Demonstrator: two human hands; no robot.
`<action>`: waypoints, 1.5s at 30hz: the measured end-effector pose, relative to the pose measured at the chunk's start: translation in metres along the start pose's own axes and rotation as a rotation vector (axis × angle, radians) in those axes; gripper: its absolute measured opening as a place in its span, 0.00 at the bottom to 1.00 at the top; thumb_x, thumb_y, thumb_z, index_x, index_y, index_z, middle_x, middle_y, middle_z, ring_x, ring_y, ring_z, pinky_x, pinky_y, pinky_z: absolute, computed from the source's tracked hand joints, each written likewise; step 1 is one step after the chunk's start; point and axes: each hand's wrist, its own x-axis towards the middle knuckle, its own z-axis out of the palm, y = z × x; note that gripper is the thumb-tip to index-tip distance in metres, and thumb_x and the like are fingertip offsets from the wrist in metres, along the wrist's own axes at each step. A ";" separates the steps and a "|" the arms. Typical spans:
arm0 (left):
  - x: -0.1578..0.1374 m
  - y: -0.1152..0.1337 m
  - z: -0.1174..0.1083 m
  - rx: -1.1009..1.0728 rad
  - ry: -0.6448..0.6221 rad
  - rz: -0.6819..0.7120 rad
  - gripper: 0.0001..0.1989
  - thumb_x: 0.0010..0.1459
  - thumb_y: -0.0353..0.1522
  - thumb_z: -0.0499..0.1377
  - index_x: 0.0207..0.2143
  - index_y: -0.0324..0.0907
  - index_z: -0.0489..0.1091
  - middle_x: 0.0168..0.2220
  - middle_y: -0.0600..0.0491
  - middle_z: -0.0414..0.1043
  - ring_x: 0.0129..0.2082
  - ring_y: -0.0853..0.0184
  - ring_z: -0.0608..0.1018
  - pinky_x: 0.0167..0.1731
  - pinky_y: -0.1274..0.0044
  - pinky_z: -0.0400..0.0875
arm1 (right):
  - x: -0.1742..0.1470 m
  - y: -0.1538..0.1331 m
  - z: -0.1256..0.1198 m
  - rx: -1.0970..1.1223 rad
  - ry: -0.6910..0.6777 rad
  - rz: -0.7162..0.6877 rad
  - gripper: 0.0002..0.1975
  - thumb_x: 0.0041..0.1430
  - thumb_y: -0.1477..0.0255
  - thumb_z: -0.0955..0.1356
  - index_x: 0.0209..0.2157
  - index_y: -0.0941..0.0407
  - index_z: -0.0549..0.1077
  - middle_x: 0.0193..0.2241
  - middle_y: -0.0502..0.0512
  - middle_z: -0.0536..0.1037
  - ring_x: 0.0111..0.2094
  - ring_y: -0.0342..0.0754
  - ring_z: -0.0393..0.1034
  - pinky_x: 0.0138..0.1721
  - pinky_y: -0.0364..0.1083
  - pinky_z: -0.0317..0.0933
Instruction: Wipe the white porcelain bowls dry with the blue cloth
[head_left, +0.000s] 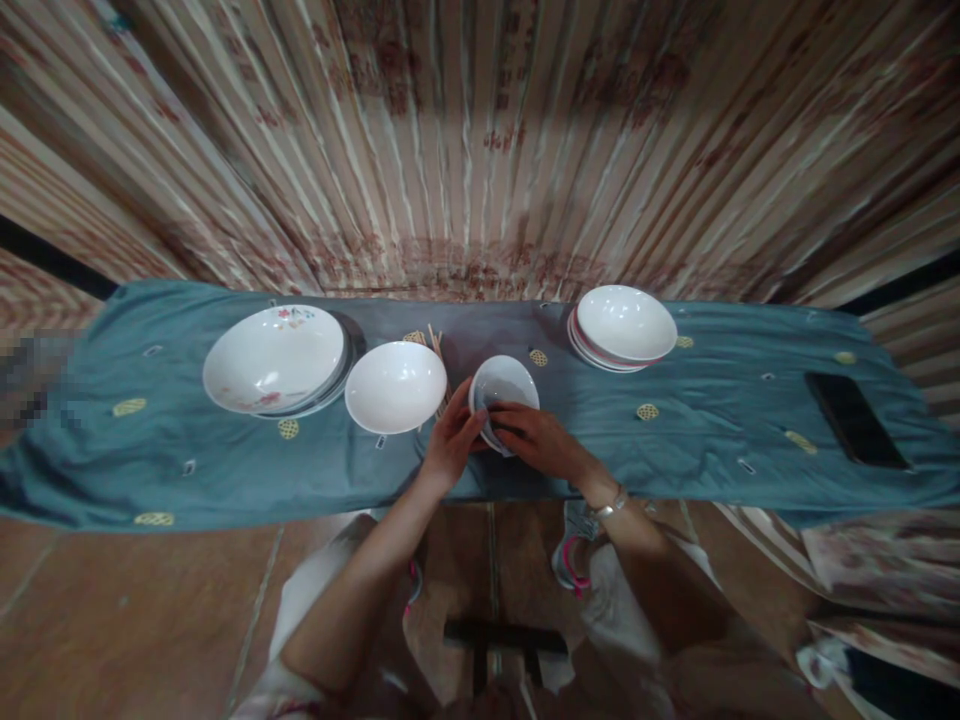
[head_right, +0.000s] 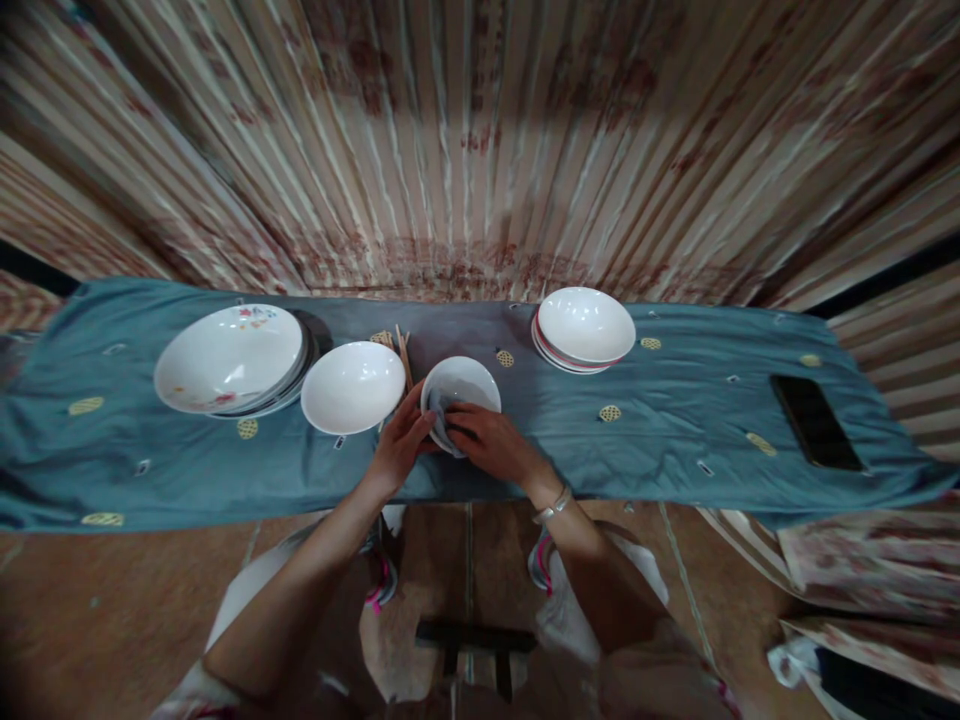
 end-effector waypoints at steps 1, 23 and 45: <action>0.000 0.000 0.000 0.002 -0.004 0.003 0.46 0.47 0.50 0.69 0.66 0.47 0.61 0.40 0.52 0.78 0.37 0.63 0.80 0.35 0.74 0.80 | 0.001 -0.002 0.002 0.062 0.024 0.019 0.15 0.66 0.73 0.65 0.51 0.56 0.76 0.53 0.61 0.79 0.55 0.53 0.74 0.57 0.54 0.67; 0.002 -0.004 -0.002 0.022 0.042 0.011 0.48 0.46 0.49 0.69 0.67 0.45 0.60 0.38 0.51 0.79 0.38 0.61 0.80 0.33 0.72 0.81 | 0.019 -0.003 0.021 -0.112 0.245 -0.016 0.23 0.69 0.70 0.60 0.63 0.57 0.63 0.67 0.66 0.62 0.70 0.54 0.54 0.69 0.58 0.53; -0.001 0.002 0.004 0.034 -0.013 0.019 0.45 0.48 0.47 0.69 0.66 0.47 0.61 0.39 0.52 0.79 0.36 0.63 0.80 0.35 0.72 0.80 | 0.008 -0.004 -0.001 -0.451 0.032 0.152 0.14 0.68 0.76 0.61 0.45 0.59 0.78 0.48 0.65 0.78 0.50 0.54 0.73 0.55 0.53 0.66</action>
